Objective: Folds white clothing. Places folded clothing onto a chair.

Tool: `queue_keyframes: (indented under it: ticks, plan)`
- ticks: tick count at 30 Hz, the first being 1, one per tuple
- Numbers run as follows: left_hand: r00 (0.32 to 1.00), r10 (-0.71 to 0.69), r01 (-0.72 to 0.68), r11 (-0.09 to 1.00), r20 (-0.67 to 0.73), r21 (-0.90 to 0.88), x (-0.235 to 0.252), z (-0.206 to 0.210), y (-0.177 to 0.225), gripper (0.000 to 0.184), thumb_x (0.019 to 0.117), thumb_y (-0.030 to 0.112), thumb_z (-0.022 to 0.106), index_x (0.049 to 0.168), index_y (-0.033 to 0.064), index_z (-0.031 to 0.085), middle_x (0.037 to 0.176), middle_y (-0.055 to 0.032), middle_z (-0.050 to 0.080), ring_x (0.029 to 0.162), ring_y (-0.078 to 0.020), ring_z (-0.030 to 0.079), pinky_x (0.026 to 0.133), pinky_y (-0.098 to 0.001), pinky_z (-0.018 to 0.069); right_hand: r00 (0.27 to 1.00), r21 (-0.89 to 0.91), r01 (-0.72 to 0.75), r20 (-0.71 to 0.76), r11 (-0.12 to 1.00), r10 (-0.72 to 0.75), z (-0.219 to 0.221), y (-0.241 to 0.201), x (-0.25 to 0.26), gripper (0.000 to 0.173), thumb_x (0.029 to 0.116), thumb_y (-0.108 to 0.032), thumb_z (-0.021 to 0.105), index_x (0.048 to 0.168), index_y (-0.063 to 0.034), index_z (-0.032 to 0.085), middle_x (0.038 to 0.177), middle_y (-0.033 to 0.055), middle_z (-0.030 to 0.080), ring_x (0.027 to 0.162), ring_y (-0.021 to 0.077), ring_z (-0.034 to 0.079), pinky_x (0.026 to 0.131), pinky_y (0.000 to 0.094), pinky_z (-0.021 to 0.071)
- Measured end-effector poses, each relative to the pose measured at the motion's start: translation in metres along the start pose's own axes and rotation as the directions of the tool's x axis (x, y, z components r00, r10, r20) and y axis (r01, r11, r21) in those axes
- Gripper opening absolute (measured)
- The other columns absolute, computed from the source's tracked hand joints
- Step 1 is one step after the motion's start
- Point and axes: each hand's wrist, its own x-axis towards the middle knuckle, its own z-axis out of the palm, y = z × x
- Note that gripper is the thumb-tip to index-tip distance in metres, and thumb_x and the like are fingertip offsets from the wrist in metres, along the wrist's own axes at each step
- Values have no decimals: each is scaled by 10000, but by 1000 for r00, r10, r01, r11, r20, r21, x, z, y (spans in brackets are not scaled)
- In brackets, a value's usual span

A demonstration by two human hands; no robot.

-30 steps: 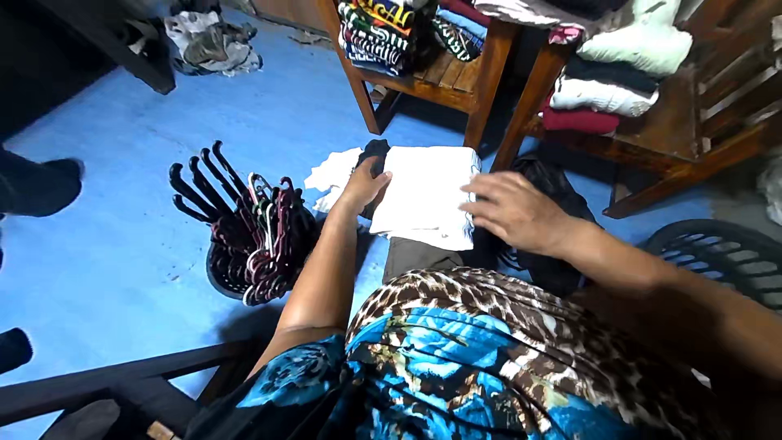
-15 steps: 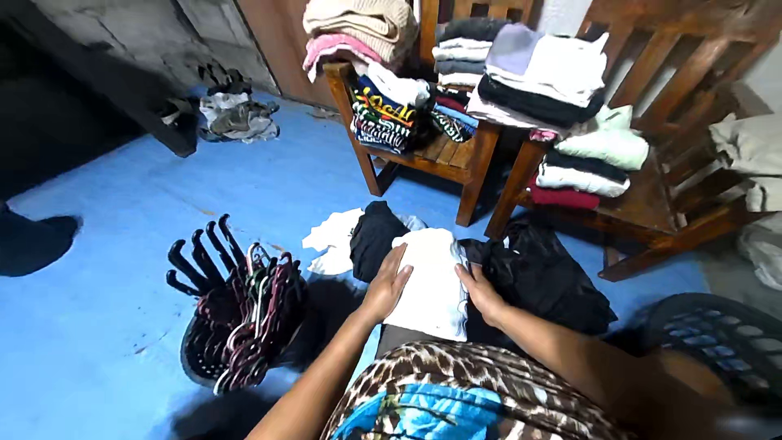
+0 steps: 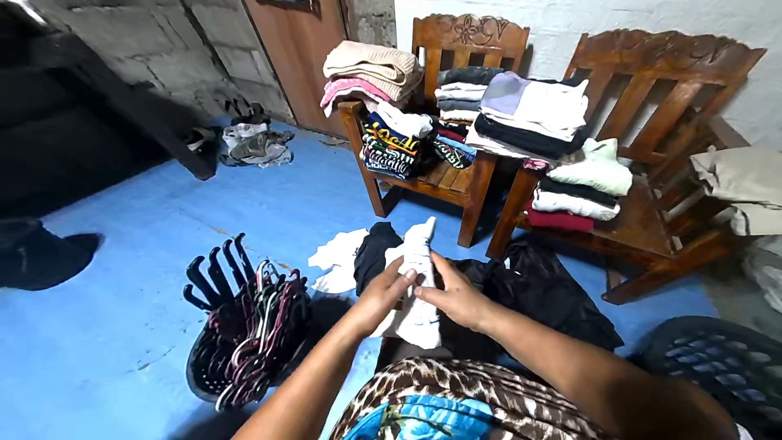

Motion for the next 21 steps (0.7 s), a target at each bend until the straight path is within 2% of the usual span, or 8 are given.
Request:
queue_keyframes:
  ticks: [3, 7, 9, 11, 14, 15, 17, 21]
  plan:
    - [1000, -8, 14, 972, 25, -233, -10, -13, 11, 653, 946, 376, 601, 1448, 40, 356, 1008, -32, 680, 872, -109, 685, 788, -317, 599, 991, -374, 106, 113, 921, -69, 15, -28, -1, 823, 959, -312, 650, 1608, -3, 250, 1536, 276, 400, 1384, 369, 451, 1139, 507, 383]
    - [998, 28, -51, 906, -61, -420, -26, -33, 16, 215, 974, 252, 557, 1162, 150, 567, 865, 30, 732, 753, -62, 707, 689, -263, 615, 931, -516, 361, 246, 777, -269, 43, -39, -11, 733, 963, -296, 665, 1538, 46, 365, 1628, 220, 317, 1477, 361, 333, 1185, 486, 307]
    - [991, 15, -80, 866, -135, -493, -33, -46, 20, 185, 1028, 268, 495, 1061, 162, 643, 844, 11, 743, 726, -68, 713, 657, -264, 620, 823, -470, 567, 315, 676, -472, 48, -31, -11, 653, 945, -223, 672, 1502, 40, 457, 1586, 219, 399, 1463, 357, 373, 1189, 474, 322]
    - [973, 1, -123, 850, -232, -513, -40, -57, 25, 182, 998, 238, 495, 1000, 189, 669, 842, 21, 749, 719, -55, 716, 643, -254, 621, 684, -409, 728, 379, 551, -623, 49, -20, -16, 453, 954, -169, 652, 1385, -34, 629, 1527, 192, 496, 1454, 353, 419, 1180, 485, 370]
    - [926, 73, -254, 846, -370, -468, -43, -79, 31, 255, 1015, 237, 448, 951, 245, 695, 839, 77, 749, 720, -6, 706, 628, -220, 612, 518, -415, 840, 422, 349, -744, 31, -2, -32, 294, 995, -182, 587, 1249, -136, 729, 1473, 138, 572, 1418, 343, 478, 1169, 497, 389]
    - [913, 116, -299, 842, -392, -448, -42, -89, 35, 292, 1030, 244, 415, 952, 255, 696, 850, 86, 750, 733, 0, 707, 636, -219, 612, 524, -436, 832, 414, 343, -744, 18, 4, -38, 281, 996, -187, 580, 1226, -149, 737, 1463, 132, 581, 1409, 347, 487, 1157, 514, 398]
    - [892, 209, -375, 836, -400, -401, -39, -109, 43, 343, 1043, 247, 363, 972, 265, 698, 886, 91, 756, 775, 4, 711, 671, -213, 614, 633, -497, 752, 364, 432, -683, -17, 19, -49, 272, 968, -192, 612, 1205, -147, 738, 1413, 137, 611, 1358, 349, 532, 1099, 540, 449]
    - [883, 204, -385, 830, -422, -404, -25, -132, 71, 387, 1087, 245, 306, 1008, 230, 685, 909, 78, 746, 818, -1, 707, 709, -207, 609, 931, -577, 365, 248, 730, -269, -102, 58, -78, 357, 993, -210, 624, 1324, -86, 677, 1414, 173, 593, 1313, 355, 559, 1082, 536, 464]
